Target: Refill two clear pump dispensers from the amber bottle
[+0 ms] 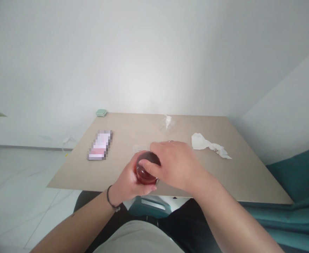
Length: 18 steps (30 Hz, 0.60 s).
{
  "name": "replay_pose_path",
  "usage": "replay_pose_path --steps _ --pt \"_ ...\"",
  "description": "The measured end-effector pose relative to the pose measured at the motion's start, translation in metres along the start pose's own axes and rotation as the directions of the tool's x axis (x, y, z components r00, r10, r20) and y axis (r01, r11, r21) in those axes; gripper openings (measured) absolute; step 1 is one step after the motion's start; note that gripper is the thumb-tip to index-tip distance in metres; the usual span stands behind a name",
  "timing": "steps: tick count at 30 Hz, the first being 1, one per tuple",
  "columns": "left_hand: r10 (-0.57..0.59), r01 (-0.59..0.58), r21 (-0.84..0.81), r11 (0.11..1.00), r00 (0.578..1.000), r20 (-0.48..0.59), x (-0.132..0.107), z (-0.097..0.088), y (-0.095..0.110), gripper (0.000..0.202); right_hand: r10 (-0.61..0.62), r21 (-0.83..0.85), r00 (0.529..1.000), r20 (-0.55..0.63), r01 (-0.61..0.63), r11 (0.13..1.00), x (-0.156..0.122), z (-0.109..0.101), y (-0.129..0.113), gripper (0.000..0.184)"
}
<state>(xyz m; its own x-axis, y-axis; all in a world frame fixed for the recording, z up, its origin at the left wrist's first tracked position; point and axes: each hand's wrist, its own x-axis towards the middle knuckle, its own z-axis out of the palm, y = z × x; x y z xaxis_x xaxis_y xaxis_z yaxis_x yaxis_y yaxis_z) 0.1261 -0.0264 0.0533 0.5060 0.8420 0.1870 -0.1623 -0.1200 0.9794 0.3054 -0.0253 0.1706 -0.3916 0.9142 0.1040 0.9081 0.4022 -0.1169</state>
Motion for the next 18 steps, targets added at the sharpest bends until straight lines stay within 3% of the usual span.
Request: replay_pose_path --steps 7,12,18 --pt "0.02 -0.02 0.013 1.0 1.0 -0.02 0.006 -0.005 -0.012 0.084 0.082 0.086 0.997 0.009 -0.083 0.993 -0.002 -0.004 -0.003 0.021" --pt "0.075 -0.075 0.038 0.996 0.997 0.008 0.009 -0.005 -0.023 0.084 0.146 0.132 0.989 0.003 -0.145 0.981 -0.004 0.006 -0.006 0.024" --pt "0.041 -0.041 -0.016 0.999 0.999 0.018 0.011 0.0 -0.038 0.09 0.072 0.14 0.997 -0.011 -0.069 0.988 -0.006 0.006 -0.007 0.01"
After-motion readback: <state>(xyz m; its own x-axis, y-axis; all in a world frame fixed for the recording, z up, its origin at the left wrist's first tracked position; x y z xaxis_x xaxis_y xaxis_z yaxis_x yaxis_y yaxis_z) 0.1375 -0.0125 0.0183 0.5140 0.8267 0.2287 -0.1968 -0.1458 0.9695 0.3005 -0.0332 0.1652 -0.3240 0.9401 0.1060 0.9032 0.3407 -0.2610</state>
